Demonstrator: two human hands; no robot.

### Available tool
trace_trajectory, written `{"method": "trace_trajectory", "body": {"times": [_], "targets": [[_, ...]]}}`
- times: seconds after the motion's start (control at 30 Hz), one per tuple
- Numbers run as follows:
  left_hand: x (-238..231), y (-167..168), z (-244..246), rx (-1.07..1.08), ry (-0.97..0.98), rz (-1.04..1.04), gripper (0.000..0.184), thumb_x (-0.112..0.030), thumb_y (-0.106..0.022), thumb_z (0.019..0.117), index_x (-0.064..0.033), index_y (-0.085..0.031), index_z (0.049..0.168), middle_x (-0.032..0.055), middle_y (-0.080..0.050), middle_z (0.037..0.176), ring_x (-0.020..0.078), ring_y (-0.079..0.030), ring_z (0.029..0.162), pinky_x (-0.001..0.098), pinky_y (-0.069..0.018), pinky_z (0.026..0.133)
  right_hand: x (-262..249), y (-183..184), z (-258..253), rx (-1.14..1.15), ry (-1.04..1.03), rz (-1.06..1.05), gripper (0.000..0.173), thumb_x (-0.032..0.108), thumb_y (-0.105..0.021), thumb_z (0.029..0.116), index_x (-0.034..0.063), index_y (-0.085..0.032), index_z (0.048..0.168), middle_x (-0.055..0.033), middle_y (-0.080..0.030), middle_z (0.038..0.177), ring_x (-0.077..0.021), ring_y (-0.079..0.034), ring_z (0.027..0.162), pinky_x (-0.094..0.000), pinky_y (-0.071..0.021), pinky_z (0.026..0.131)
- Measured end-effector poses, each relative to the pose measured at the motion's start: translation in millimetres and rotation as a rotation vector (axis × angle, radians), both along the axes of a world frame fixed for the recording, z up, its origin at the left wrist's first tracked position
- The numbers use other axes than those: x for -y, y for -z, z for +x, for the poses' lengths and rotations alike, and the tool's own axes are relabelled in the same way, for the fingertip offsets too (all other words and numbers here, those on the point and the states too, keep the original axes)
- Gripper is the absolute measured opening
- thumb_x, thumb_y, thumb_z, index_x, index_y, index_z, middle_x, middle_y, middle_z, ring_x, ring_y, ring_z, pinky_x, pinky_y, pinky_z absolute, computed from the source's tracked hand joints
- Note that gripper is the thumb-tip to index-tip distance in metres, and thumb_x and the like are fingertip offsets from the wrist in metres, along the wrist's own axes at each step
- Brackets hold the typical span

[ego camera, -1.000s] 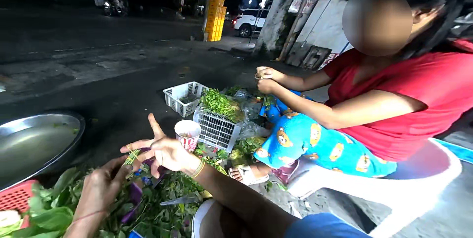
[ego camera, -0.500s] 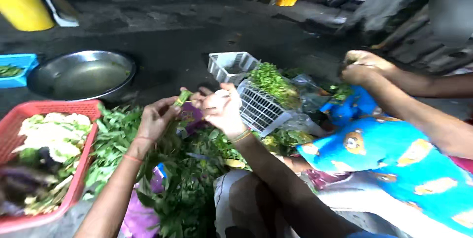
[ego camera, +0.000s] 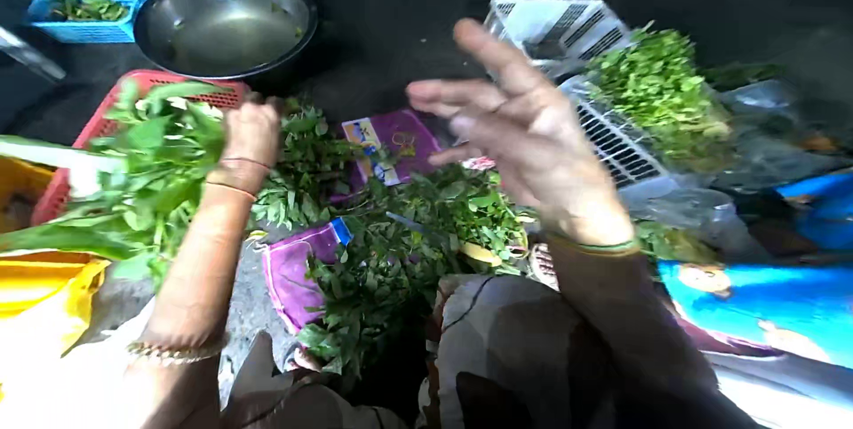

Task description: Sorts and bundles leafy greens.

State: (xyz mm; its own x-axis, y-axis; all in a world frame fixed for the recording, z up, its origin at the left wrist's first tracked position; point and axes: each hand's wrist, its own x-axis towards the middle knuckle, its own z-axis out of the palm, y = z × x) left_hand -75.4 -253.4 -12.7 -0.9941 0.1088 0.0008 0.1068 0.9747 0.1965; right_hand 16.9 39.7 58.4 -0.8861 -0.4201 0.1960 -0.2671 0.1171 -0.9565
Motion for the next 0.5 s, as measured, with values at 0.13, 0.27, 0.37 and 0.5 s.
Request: {"method": "trace_trajectory", "body": {"times": [0.13, 0.27, 0.37, 0.5], "targets": [[37, -24, -6, -0.241, -0.043, -0.176, 0.033, -0.002, -0.048, 0.1025, -0.0016, -0.062, 0.132, 0.0373, -0.060, 0.126, 0.0602, -0.056, 0.118, 0.0802, -0.0320, 0.101, -32, 39, -11, 0.176, 0.153, -0.176, 0.039, 0.013, -0.039, 0.1085, 0.0119, -0.050, 0.146, -0.0092, -0.066, 0.132, -0.0268, -0.073, 0.102, -0.0376, -0.0654, 0.067], [23, -27, -32, -0.333, 0.003, -0.245, 0.036, 0.001, -0.052, 0.0977, -0.0106, -0.063, 0.130, 0.0334, -0.063, 0.122, 0.0597, -0.056, 0.116, 0.0853, -0.0263, 0.096, -59, 108, -23, 0.332, 0.327, -0.063, 0.035, 0.020, -0.042, 0.1045, 0.0139, -0.060, 0.134, -0.0026, -0.071, 0.120, -0.0178, -0.073, 0.095, -0.0339, -0.0632, 0.065], [-7, 9, -55, -0.240, 0.078, -0.199, 0.039, -0.001, -0.052, 0.0992, -0.0153, -0.066, 0.132, 0.0297, -0.063, 0.127, 0.0585, -0.057, 0.117, 0.0821, -0.0303, 0.094, -78, 160, -19, 0.460, 0.455, -0.039, 0.031, 0.017, -0.042, 0.1046, 0.0116, -0.062, 0.129, -0.0020, -0.072, 0.112, -0.0164, -0.072, 0.089, -0.0340, -0.0621, 0.067], [-40, 132, -79, -0.058, 0.207, -0.208, 0.047, -0.004, -0.047, 0.1019, -0.0199, -0.056, 0.145, 0.0317, -0.058, 0.136, 0.0595, -0.059, 0.113, 0.0803, -0.0342, 0.093, -89, 217, -7, 0.594, 0.620, 0.057, 0.031, 0.014, -0.043, 0.1040, 0.0058, -0.058, 0.130, -0.0038, -0.071, 0.105, -0.0145, -0.071, 0.080, -0.0327, -0.0615, 0.065]]}}
